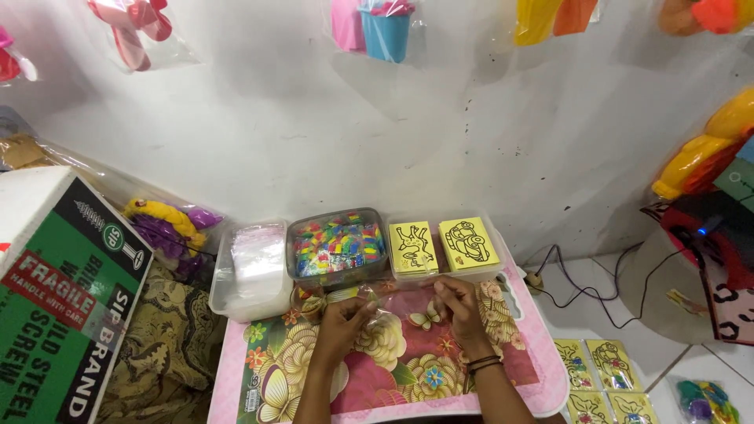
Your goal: The person assembles small colorful magnetic pieces onto yellow cards featuring vehicle outlines. They place the completed cards into clear plastic bags and arrange them on the floor.
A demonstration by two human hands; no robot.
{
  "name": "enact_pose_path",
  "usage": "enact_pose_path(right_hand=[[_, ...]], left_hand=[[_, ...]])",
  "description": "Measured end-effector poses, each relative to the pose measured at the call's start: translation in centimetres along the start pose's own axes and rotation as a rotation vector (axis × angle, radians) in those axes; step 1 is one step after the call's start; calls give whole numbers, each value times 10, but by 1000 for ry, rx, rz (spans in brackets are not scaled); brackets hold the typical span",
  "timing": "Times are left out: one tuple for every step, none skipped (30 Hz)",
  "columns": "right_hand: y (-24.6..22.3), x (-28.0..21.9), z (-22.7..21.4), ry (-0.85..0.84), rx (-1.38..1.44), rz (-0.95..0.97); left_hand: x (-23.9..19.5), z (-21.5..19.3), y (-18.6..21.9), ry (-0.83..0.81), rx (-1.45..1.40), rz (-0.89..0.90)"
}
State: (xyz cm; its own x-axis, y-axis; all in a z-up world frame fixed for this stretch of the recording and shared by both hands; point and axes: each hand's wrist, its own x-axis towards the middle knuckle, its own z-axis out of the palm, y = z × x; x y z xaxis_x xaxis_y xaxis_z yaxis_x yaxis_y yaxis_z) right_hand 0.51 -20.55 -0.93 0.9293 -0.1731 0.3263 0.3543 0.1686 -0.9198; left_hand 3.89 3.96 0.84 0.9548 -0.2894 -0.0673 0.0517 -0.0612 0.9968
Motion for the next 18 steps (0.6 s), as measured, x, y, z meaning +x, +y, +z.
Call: enact_pose_path(right_hand=[[-3,-1,1,0,0,-1],[-6,-1,3,-19,1,10],[-9,-2,5,-38,1,21],[-5,-3,1,-40,2,20],[-2,-4,-2,-49,-24,81],[2,-5,-5,-59,-48,142],[2,-4,-3,-61,-46,142],[1,-3,-2,-94,-6,107],[1,-3,-1,-128,34,73],[0,-3,0,-128,35,72],[-1,-4,0,-130,25,103],[-2,-5,0,-132,14,136],[-6,-4,1,-133,15,137],[-10,-4,1,-217,-26,115],[-13,-3,2,-302,-66,92],[-19,-3,5,-303,-66,94],[-25,-3,8,-285,-126,113],[-31,-2,10,-267,-185,132]], left_hand=[[2,0,-6,0,0,1],[3,0,-12,-12,-41,12],[5,-1,-18,-24,-82,22],[5,-2,-19,-23,-82,24],[5,-4,-19,-67,-48,80],[4,-6,-19,-110,-12,136],[3,-7,-18,-107,-11,137],[1,-8,-17,-122,-16,130],[-1,-9,-16,-138,-21,124],[-1,-9,-16,-137,-20,125],[0,-8,-16,-162,-57,131],[-1,-8,-17,-186,-95,135],[2,-9,-21,-185,-95,135],[4,-10,-26,-171,-70,119],[6,-10,-31,-157,-45,104],[1,-8,-20,-156,-46,102],[-3,-6,-9,-134,-6,93],[-7,-4,2,-113,34,84]])
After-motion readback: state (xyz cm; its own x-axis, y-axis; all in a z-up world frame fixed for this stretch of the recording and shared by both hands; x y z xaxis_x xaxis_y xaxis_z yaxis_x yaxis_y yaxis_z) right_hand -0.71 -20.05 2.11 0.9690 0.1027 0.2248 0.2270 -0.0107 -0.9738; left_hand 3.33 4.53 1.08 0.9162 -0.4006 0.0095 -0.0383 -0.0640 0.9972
